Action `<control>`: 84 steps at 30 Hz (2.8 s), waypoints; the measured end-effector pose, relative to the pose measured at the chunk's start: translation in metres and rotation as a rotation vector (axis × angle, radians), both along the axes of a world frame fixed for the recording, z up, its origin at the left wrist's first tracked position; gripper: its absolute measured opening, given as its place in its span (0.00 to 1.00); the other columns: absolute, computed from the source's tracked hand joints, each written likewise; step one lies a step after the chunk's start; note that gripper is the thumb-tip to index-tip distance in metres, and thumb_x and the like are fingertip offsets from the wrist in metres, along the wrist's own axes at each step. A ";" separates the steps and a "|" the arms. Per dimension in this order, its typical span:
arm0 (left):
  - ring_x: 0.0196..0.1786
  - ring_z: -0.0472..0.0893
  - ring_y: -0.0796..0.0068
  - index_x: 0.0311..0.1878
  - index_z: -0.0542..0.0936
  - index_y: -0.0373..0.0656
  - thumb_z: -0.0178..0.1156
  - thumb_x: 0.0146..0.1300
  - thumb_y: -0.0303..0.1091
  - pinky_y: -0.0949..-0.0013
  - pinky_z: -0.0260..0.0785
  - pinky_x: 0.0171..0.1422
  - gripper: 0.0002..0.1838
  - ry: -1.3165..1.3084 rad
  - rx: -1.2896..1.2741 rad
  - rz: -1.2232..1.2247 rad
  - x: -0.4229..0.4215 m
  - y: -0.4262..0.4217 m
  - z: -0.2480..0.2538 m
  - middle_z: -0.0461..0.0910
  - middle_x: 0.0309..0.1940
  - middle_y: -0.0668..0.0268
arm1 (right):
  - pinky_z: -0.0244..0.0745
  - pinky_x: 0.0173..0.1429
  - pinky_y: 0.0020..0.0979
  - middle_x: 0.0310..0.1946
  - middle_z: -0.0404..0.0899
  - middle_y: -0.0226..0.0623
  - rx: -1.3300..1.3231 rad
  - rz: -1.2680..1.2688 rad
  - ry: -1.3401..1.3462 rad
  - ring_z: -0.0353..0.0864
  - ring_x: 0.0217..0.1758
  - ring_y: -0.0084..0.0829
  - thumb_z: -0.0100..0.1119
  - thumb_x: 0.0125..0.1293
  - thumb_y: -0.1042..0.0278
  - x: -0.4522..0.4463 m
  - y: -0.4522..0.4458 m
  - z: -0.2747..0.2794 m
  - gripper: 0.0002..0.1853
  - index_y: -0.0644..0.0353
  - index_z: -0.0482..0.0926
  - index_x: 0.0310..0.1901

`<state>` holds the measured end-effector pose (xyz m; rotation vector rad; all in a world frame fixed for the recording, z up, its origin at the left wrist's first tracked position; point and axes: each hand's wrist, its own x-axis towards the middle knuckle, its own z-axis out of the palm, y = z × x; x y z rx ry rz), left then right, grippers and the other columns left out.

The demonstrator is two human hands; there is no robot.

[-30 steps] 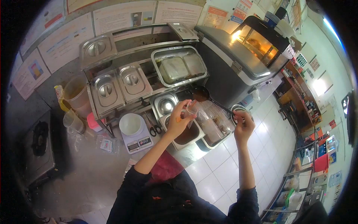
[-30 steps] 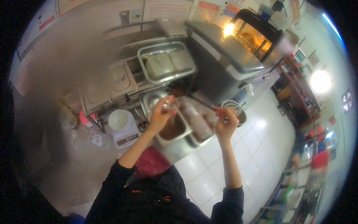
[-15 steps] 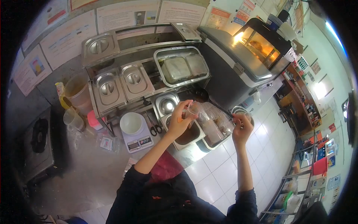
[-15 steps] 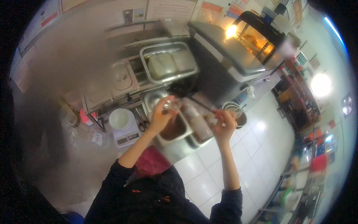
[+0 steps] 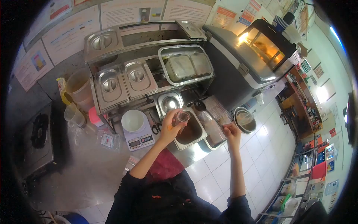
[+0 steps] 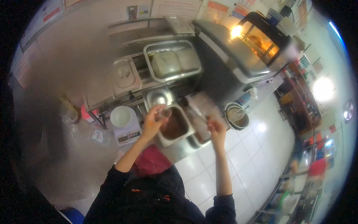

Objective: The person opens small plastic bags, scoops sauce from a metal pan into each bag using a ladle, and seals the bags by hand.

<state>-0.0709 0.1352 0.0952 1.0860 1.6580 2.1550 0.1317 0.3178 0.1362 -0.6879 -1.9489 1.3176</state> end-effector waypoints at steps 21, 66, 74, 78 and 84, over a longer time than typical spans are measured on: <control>0.31 0.77 0.82 0.37 0.79 0.34 0.60 0.52 0.21 0.80 0.67 0.35 0.08 -0.390 0.014 -0.163 0.032 -0.021 0.012 0.79 0.29 0.67 | 0.73 0.44 0.27 0.36 0.81 0.40 0.092 0.123 0.056 0.79 0.39 0.27 0.58 0.58 0.74 -0.048 -0.113 -0.023 0.10 0.67 0.79 0.41; 0.53 0.69 0.56 0.47 0.78 0.44 0.68 0.42 0.33 0.58 0.62 0.58 0.24 0.491 -1.009 0.056 0.055 -0.146 -0.088 0.72 0.49 0.60 | 0.73 0.36 0.27 0.26 0.82 0.40 0.303 -0.450 -0.402 0.82 0.32 0.29 0.58 0.55 0.72 0.016 0.100 -0.060 0.08 0.68 0.78 0.34; 0.52 0.70 0.55 0.46 0.78 0.44 0.66 0.43 0.31 0.57 0.65 0.54 0.22 0.485 -1.034 0.098 0.057 -0.145 -0.086 0.71 0.50 0.60 | 0.73 0.45 0.38 0.37 0.81 0.47 0.314 -0.581 -0.636 0.80 0.43 0.44 0.65 0.46 0.59 -0.010 0.124 -0.092 0.20 0.62 0.79 0.40; 0.52 0.70 0.56 0.46 0.78 0.45 0.65 0.44 0.31 0.57 0.65 0.54 0.21 0.455 -1.051 0.114 0.056 -0.145 -0.088 0.71 0.50 0.60 | 0.72 0.48 0.40 0.38 0.81 0.46 0.382 -0.697 -0.665 0.79 0.43 0.46 0.62 0.46 0.60 -0.011 0.147 -0.120 0.20 0.57 0.80 0.42; 0.52 0.72 0.54 0.46 0.77 0.44 0.62 0.47 0.27 0.56 0.68 0.51 0.19 0.362 -1.008 0.181 0.053 -0.143 -0.093 0.70 0.50 0.59 | 0.72 0.47 0.40 0.37 0.80 0.50 0.270 -0.606 -0.549 0.79 0.42 0.46 0.59 0.47 0.64 -0.015 0.164 -0.139 0.19 0.61 0.79 0.42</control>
